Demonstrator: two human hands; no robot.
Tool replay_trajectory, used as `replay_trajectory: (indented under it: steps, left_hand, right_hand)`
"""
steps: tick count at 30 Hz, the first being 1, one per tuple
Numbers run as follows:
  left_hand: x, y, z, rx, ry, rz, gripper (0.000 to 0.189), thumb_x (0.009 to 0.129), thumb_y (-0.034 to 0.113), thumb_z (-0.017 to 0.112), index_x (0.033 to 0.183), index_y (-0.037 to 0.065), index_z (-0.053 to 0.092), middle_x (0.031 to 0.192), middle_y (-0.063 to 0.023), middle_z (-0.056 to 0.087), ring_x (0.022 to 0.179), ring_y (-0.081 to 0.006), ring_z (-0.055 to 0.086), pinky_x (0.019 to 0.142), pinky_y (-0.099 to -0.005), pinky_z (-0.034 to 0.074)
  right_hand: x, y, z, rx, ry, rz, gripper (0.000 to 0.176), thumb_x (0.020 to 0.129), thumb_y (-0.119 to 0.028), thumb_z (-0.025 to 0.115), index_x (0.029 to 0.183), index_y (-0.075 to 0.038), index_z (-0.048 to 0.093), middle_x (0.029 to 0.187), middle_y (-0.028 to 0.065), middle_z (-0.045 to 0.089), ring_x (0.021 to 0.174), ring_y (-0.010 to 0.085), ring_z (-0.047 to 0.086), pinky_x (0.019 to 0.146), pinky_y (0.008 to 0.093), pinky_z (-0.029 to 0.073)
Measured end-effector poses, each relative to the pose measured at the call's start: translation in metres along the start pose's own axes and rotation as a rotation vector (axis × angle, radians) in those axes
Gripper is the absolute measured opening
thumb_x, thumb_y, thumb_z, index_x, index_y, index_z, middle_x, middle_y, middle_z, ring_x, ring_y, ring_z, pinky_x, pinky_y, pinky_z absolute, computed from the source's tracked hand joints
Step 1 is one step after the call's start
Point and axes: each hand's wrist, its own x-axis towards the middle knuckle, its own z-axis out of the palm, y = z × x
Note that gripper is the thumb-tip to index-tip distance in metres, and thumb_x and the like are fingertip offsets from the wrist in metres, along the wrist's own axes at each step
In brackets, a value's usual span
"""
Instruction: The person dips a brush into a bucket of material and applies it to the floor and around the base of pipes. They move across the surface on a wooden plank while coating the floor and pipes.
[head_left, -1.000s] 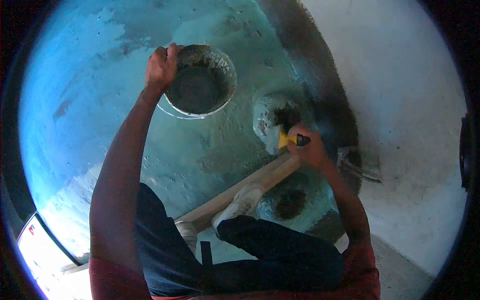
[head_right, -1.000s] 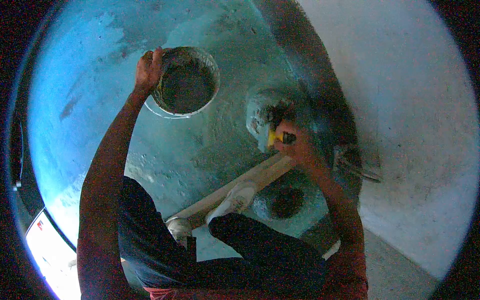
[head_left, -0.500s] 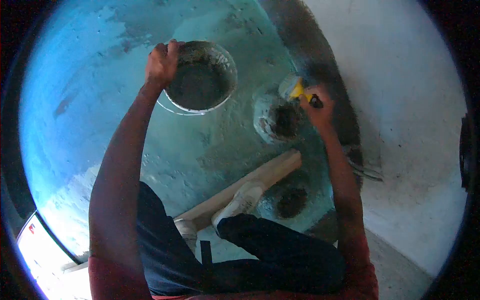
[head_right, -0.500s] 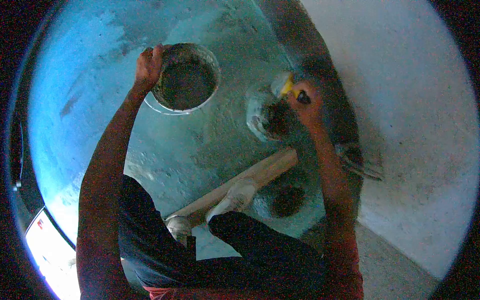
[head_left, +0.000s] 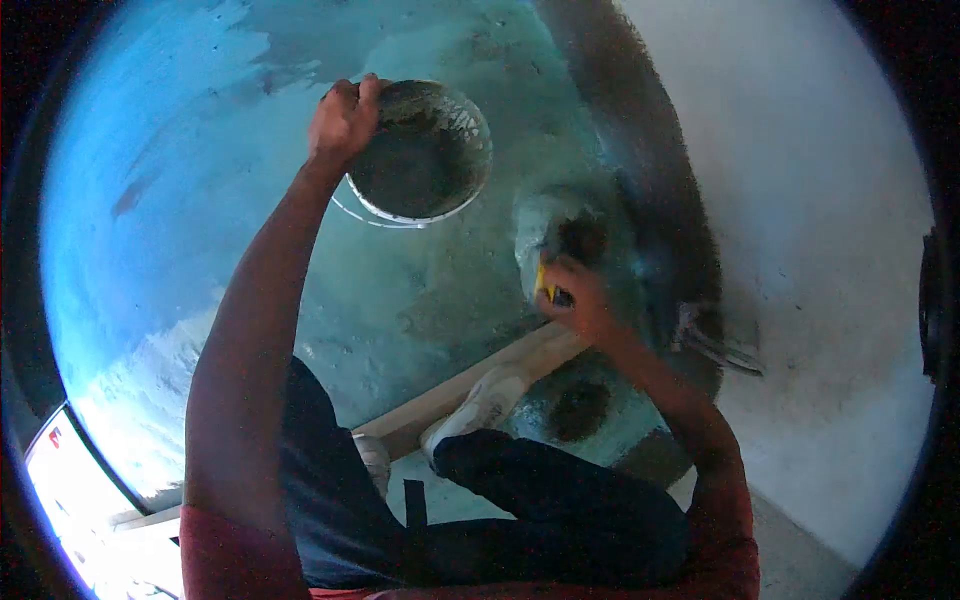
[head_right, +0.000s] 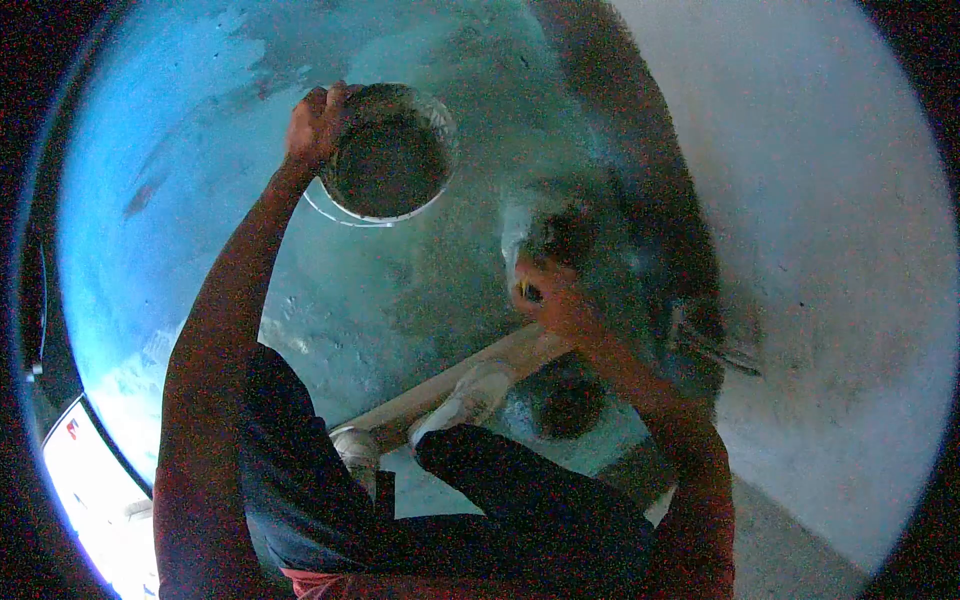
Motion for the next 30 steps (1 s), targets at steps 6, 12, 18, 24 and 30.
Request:
replay_trajectory:
  steps: [6, 12, 18, 24, 30]
  left_hand:
    - [0.007, -0.024, 0.010, 0.029, 0.017, 0.073, 0.046, 0.093, 0.043, 0.039, 0.100, 0.008, 0.067, 0.098, -0.0242, 0.060, 0.096, -0.0418, 0.057, 0.083, -0.0457, 0.044]
    - [0.004, -0.014, 0.007, 0.006, 0.037, 0.018, 0.048, 0.092, 0.044, 0.040, 0.095, 0.006, 0.067, 0.097, -0.0247, 0.061, 0.096, -0.0432, 0.056, 0.083, -0.0461, 0.044]
    - [0.011, -0.017, 0.008, 0.029, -0.012, -0.150, 0.048, 0.091, 0.045, 0.042, 0.095, 0.004, 0.066, 0.100, -0.0253, 0.060, 0.098, -0.0422, 0.056, 0.084, -0.0472, 0.044]
    - [0.001, 0.001, 0.005, 0.079, 0.067, -0.070, 0.045, 0.091, 0.046, 0.042, 0.099, 0.010, 0.068, 0.101, -0.0236, 0.060, 0.099, -0.0413, 0.055, 0.085, -0.0451, 0.044]
    - [-0.004, 0.012, -0.003, 0.082, 0.014, -0.112, 0.041, 0.093, 0.044, 0.037, 0.102, 0.018, 0.069, 0.102, -0.0220, 0.058, 0.099, -0.0404, 0.055, 0.086, -0.0443, 0.043]
  right_hand:
    - [0.102, 0.033, -0.045, 0.109, 0.121, 0.046, 0.024, 0.064, -0.007, 0.072, 0.082, -0.002, 0.056, 0.081, 0.0125, 0.058, 0.074, 0.0297, 0.060, 0.068, 0.0370, 0.046]
    - [0.124, 0.020, -0.062, -0.170, 0.206, -0.075, 0.025, 0.069, -0.006, 0.068, 0.089, -0.002, 0.055, 0.084, 0.0148, 0.059, 0.077, 0.0336, 0.060, 0.070, 0.0380, 0.048]
    - [0.051, -0.022, 0.006, -0.485, -0.325, -0.178, 0.046, 0.069, -0.007, 0.066, 0.112, -0.010, 0.051, 0.113, 0.0138, 0.055, 0.089, 0.0343, 0.061, 0.072, 0.0440, 0.051]
    - [-0.018, -0.024, 0.032, -0.399, -0.340, -0.252, 0.041, 0.070, -0.009, 0.065, 0.109, -0.011, 0.052, 0.107, 0.0117, 0.053, 0.083, 0.0342, 0.061, 0.066, 0.0449, 0.051]
    - [0.048, -0.030, 0.006, -0.206, -0.234, -0.098, 0.033, 0.069, -0.009, 0.067, 0.099, -0.006, 0.053, 0.091, 0.0133, 0.057, 0.077, 0.0289, 0.062, 0.063, 0.0425, 0.048]
